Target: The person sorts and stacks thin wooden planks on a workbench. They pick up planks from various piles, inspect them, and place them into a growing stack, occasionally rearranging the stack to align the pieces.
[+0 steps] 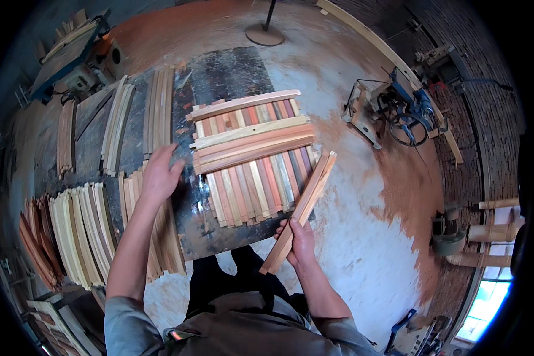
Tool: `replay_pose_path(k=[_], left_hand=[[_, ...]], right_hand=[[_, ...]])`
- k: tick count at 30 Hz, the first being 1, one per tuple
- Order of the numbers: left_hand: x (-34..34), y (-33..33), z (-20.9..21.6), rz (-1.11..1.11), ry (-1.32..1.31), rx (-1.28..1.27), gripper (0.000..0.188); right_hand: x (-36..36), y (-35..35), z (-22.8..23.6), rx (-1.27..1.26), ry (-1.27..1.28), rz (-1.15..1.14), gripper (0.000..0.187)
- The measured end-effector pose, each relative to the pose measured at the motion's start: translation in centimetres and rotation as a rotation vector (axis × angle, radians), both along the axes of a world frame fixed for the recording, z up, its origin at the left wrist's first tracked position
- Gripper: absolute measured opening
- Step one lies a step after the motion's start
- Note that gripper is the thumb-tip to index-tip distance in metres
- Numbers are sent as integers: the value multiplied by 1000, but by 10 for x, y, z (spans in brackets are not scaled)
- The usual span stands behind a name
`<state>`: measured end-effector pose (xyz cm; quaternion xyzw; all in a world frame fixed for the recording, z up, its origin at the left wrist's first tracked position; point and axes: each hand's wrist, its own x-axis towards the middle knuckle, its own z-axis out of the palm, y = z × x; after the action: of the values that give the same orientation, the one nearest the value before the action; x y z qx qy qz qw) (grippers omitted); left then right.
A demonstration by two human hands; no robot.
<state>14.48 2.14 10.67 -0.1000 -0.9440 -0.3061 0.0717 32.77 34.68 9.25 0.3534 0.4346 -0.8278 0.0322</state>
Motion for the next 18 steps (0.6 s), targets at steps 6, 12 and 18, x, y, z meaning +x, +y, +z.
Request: replay_pose_path(k=[6,12,18], left_hand=[[-72,72,5,-92,-376,-230,42],[-97,78,22,-362,-513,-475,33],[-41,60,51,-212,-300,-223,27]], right_hand=[[20,19,2,-18,13,-19,17],[22,36,2,10,18,-55,16],[5,42,-4,12,18,-36,15]])
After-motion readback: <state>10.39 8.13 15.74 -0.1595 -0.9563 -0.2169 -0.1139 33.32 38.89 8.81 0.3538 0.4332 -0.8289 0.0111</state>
